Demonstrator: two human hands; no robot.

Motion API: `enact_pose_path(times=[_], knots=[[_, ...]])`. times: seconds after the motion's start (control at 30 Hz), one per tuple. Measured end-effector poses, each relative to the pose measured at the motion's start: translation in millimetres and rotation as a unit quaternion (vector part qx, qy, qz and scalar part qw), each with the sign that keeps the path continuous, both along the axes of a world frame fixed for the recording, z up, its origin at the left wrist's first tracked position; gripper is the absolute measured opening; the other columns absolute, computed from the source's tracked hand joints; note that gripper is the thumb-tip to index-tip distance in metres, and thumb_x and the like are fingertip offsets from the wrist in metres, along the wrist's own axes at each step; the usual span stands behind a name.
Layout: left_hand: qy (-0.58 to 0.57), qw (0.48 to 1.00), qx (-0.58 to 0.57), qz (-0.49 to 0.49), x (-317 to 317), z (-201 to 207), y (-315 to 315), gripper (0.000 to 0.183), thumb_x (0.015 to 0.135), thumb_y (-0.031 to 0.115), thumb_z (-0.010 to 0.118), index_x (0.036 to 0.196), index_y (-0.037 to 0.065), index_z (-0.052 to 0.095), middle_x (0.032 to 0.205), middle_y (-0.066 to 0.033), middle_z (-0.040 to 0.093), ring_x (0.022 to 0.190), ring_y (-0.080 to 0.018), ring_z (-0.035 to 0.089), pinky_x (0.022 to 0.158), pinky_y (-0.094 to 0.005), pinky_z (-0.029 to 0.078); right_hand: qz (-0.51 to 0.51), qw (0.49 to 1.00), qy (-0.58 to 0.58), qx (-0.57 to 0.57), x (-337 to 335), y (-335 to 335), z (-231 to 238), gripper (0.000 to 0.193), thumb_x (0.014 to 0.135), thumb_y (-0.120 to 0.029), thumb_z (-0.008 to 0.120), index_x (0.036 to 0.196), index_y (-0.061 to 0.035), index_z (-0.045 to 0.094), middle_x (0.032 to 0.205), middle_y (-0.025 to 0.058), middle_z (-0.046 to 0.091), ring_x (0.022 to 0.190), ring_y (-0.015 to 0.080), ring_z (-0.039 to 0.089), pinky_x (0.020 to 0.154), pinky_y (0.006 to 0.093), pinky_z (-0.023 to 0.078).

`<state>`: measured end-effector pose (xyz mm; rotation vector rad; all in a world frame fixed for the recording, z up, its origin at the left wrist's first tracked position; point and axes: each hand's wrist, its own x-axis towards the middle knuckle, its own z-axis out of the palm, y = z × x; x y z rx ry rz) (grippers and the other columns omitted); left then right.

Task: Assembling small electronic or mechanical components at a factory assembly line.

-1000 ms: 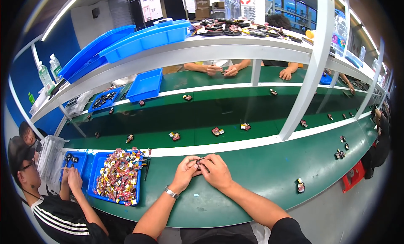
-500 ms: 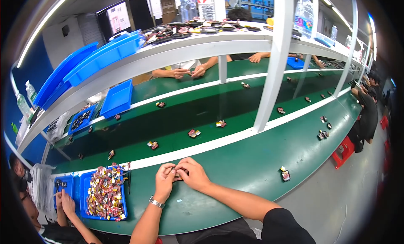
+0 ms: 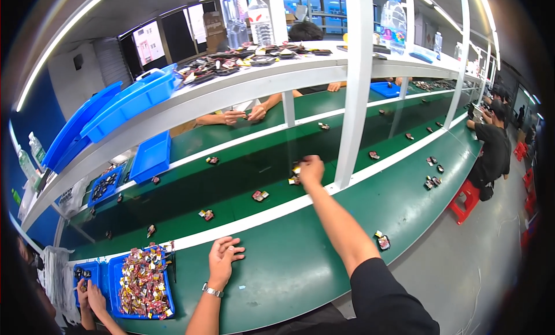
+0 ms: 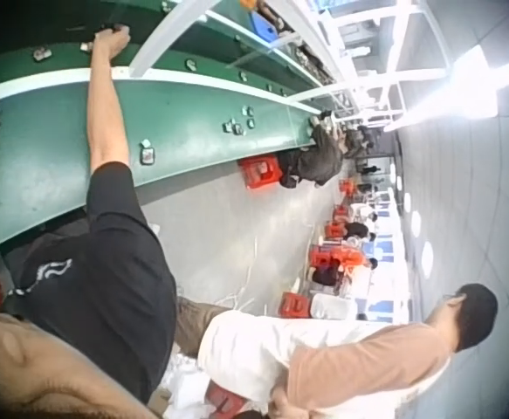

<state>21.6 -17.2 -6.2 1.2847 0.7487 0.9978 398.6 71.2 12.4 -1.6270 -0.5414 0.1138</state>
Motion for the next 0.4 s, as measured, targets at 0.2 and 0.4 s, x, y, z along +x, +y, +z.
enact_pose_path(times=[0.2,0.4], knots=[[0.004,1.000,-0.009,-0.029,0,1,3,0.027,0.095,0.001,0.048,0.121,-0.003,0.047,0.121,-0.0199,0.060,0.096,-0.0254,0.067,0.077,-0.0349,0.059,-0.075,0.986,-0.048,-0.142,63,1,-32,0.028,0.079,-0.015,0.073,0.103,-0.0011,0.065,0.101,0.0186,0.066,0.099,0.0358,0.063,0.089,0.0435,0.049],[0.018,0.999,-0.004,-0.041,-2,-1,6,0.028,0.095,0.002,0.049,0.122,-0.003,0.047,0.121,-0.0198,0.060,0.096,-0.0258,0.067,0.077,-0.0348,0.059,0.070,0.951,-0.179,-0.244,9,-38,-13,0.060,0.081,-0.026,0.072,0.130,-0.0010,0.047,0.130,0.0236,0.044,0.120,0.0390,0.045,0.107,0.0507,0.035]])
